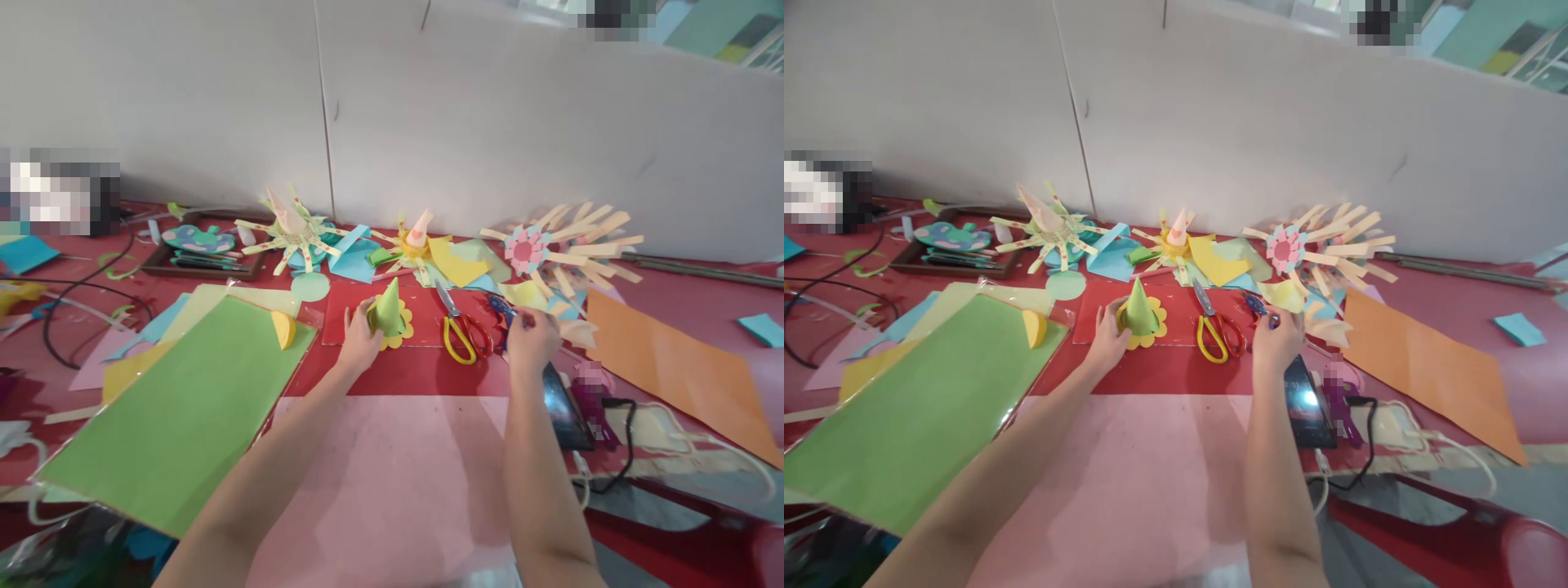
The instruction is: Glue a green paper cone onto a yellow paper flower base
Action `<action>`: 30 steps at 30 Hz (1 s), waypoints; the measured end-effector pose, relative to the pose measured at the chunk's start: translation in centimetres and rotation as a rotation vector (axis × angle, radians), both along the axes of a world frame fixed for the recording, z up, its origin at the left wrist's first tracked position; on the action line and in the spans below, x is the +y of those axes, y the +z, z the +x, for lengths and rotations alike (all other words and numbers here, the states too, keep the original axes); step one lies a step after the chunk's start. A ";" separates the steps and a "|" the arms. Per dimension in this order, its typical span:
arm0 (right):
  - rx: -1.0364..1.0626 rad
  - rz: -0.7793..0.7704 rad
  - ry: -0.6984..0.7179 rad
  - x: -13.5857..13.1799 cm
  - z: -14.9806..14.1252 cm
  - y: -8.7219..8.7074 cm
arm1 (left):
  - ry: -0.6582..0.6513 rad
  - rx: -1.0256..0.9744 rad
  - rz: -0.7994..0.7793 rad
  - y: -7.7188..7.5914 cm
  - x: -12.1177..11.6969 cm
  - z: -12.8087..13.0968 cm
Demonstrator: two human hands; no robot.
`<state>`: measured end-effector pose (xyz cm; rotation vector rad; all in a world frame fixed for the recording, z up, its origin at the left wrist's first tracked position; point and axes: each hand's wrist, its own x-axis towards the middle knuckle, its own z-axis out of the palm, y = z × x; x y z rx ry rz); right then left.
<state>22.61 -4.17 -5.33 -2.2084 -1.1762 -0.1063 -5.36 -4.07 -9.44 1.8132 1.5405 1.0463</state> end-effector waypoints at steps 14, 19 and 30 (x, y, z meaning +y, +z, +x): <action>0.175 -0.527 -0.052 2.0 3.9 -2.3 | 0.068 -0.085 -0.013 -0.6 0.2 -0.5; 0.226 -0.487 -0.053 2.2 3.7 -1.8 | 0.063 -0.055 -0.023 -0.4 0.0 -0.5; 0.336 -0.250 0.091 -1.2 -0.4 2.5 | 0.092 -0.081 -0.045 -0.7 -0.1 -0.6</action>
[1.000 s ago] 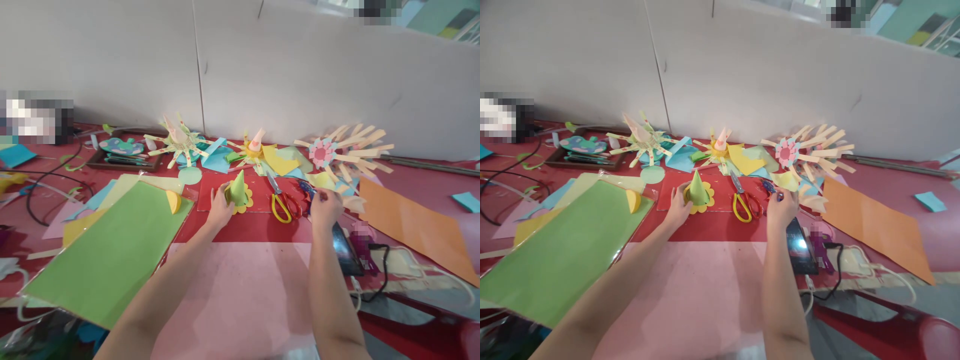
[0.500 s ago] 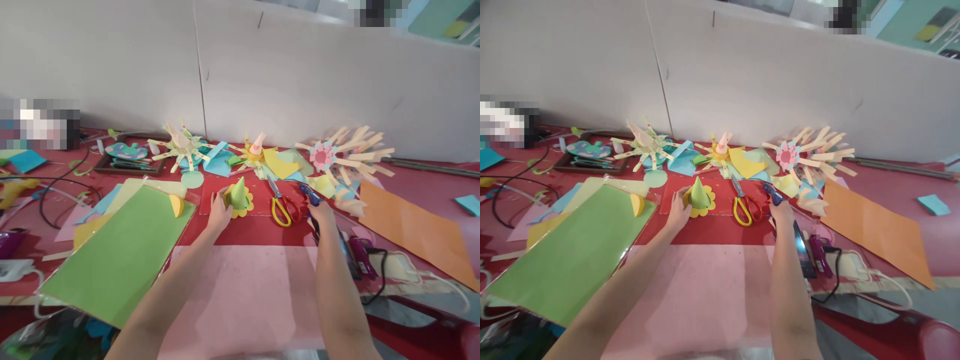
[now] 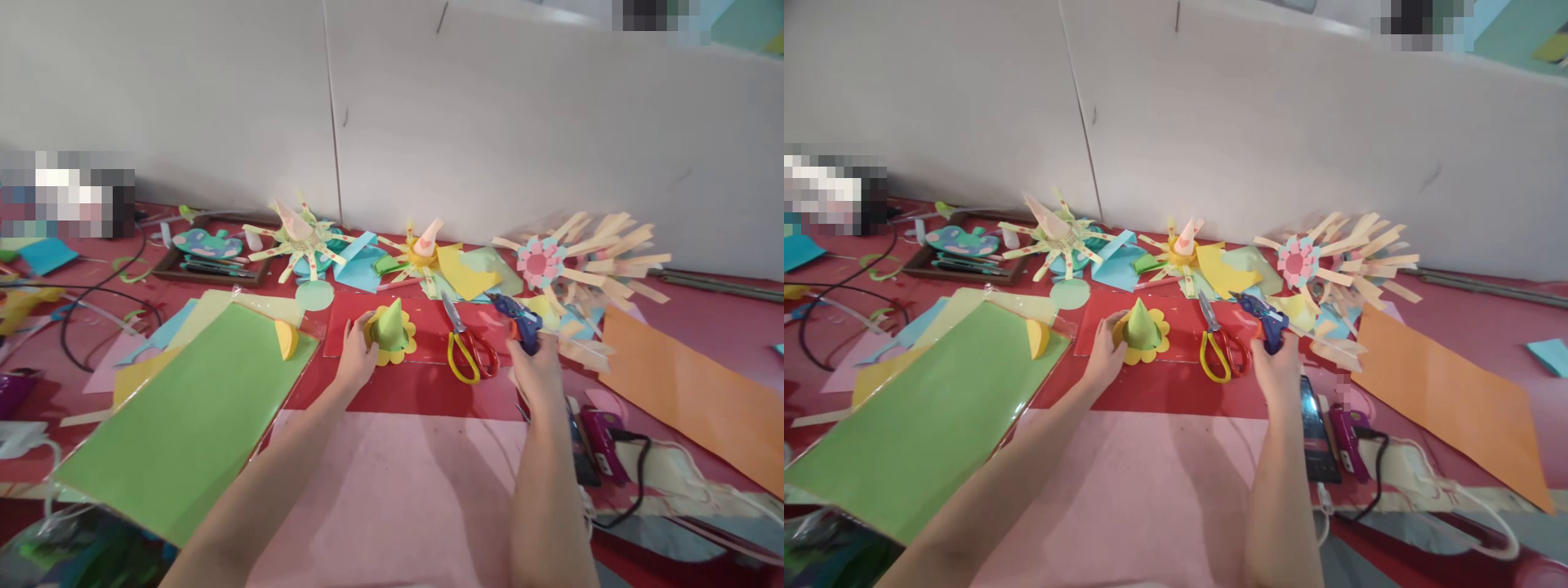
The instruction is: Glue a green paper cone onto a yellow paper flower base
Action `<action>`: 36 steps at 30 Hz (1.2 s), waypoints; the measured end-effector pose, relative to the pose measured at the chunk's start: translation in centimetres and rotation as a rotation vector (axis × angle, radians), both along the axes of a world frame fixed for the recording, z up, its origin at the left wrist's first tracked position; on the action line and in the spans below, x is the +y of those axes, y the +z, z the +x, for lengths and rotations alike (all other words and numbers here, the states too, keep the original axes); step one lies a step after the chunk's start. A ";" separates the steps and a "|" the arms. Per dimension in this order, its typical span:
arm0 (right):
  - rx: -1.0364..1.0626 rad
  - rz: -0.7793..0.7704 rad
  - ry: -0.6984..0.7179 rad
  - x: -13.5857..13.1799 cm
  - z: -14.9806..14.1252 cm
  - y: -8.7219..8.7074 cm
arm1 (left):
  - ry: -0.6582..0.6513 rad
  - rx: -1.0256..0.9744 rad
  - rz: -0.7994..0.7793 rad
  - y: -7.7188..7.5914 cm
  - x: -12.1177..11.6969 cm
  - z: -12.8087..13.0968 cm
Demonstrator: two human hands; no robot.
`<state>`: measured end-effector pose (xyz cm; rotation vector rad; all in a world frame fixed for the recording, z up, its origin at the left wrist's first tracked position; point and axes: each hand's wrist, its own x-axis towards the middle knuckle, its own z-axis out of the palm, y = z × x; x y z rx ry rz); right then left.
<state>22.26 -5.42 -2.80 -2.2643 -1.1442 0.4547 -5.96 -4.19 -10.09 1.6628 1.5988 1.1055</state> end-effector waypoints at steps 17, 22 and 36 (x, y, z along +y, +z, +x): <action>-0.022 0.085 0.054 -0.1 -6.6 -1.4 | 0.045 -0.126 0.011 0.3 0.0 0.1; -0.018 0.147 0.003 0.3 -6.5 -2.9 | 0.073 -0.120 0.069 1.1 -0.1 -0.1; -0.101 0.168 0.022 0.4 -5.5 -3.6 | -0.052 -0.006 0.159 6.4 1.7 1.1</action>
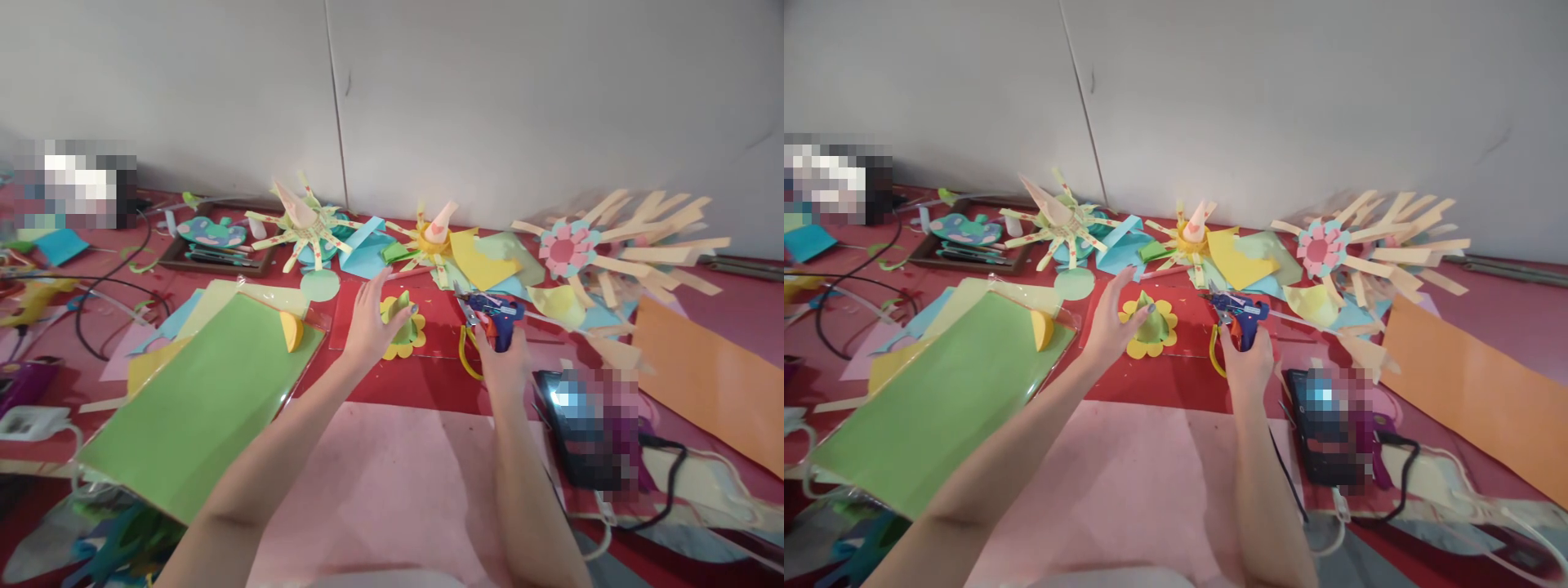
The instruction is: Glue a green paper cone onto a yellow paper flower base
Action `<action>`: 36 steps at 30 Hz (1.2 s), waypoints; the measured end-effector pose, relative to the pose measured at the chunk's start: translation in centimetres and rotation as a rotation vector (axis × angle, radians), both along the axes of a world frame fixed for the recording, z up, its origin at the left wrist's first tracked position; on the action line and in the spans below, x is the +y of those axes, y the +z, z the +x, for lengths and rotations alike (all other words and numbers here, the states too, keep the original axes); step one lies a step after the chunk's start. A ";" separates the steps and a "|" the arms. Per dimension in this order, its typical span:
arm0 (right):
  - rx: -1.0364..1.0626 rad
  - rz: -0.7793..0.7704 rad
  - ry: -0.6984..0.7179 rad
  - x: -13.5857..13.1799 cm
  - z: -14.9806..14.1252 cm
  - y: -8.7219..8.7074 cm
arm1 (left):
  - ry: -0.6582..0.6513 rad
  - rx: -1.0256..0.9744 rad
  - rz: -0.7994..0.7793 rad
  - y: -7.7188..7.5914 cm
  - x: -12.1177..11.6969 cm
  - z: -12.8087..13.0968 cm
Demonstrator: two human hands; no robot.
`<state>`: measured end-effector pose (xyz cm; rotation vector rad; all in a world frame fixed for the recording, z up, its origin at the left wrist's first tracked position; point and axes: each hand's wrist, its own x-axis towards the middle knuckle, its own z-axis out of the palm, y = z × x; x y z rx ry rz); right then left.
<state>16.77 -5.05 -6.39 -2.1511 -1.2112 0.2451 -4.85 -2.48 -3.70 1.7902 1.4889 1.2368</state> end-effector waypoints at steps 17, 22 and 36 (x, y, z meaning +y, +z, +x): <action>0.041 0.049 0.024 0.7 0.8 -1.4 | 0.093 0.212 0.063 -0.5 1.1 0.3; -0.002 0.046 0.051 0.7 1.1 -1.5 | 0.087 0.216 0.077 -0.2 1.2 -0.3; -0.016 0.037 0.057 0.6 1.1 -1.6 | -0.174 0.211 -0.036 1.4 2.4 -2.2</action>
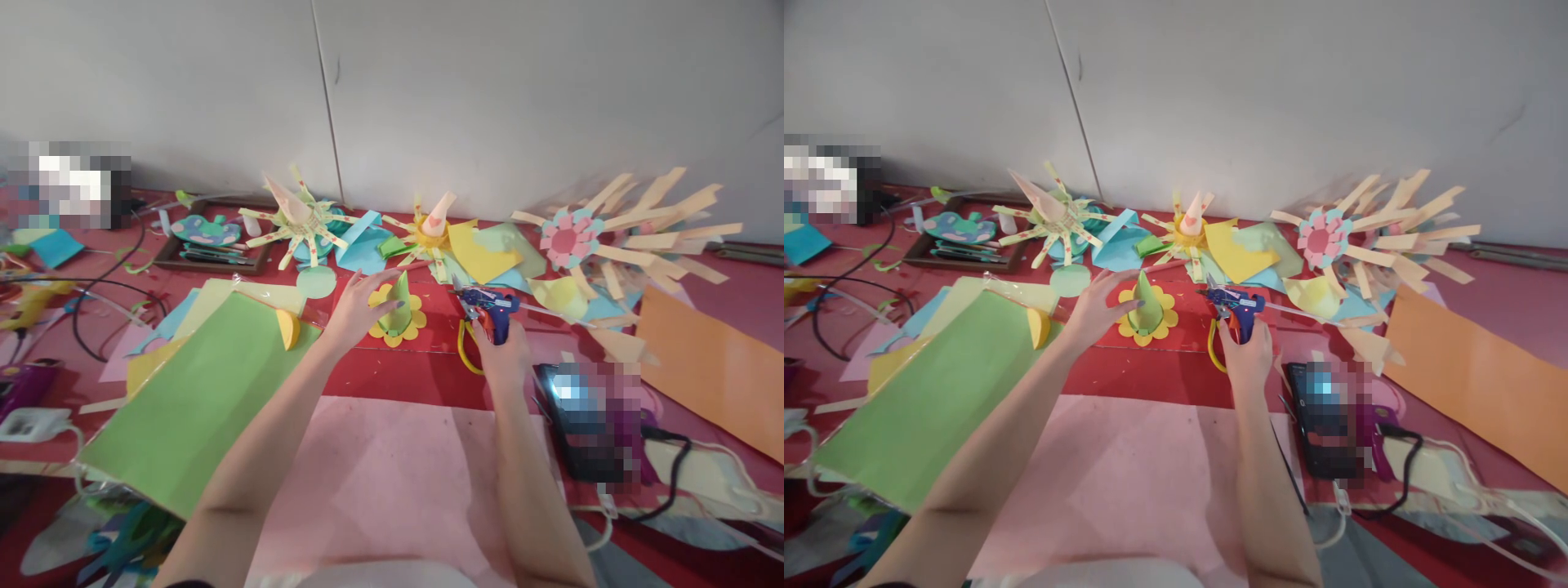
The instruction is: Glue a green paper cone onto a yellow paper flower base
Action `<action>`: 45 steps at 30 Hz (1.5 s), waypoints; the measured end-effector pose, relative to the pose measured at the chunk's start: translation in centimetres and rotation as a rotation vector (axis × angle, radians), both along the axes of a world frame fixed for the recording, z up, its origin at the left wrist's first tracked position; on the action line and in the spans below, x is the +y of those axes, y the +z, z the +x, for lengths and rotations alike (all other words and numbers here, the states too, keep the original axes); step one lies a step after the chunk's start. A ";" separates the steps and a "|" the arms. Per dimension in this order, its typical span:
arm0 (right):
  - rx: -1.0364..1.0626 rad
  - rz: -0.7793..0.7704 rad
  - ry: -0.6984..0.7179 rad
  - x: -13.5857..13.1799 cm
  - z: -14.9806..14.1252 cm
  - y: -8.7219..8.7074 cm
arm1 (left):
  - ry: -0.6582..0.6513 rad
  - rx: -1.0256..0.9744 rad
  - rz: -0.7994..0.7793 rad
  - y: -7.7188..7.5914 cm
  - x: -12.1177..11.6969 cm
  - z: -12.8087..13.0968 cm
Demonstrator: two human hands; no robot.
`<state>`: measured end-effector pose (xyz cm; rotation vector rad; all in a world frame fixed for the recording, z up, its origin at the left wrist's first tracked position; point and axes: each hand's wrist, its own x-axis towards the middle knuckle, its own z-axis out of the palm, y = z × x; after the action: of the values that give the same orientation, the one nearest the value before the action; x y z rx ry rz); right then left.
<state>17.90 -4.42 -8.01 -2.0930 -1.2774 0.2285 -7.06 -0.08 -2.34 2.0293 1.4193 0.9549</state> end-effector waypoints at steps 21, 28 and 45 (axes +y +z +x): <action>-0.017 0.012 0.017 0.0 -0.3 0.0 | 0.028 -0.050 0.185 0.2 0.9 0.4; -0.053 0.041 0.015 -0.1 -0.3 -0.2 | 0.048 -0.027 0.149 0.8 1.1 0.4; 0.040 0.075 0.095 -1.0 -2.8 0.5 | 0.283 -0.101 0.219 -1.9 -1.6 -1.3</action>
<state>15.11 -5.44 -7.47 -1.9579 -1.3420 0.2589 -8.35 -1.68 -4.19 1.9284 1.6368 1.3649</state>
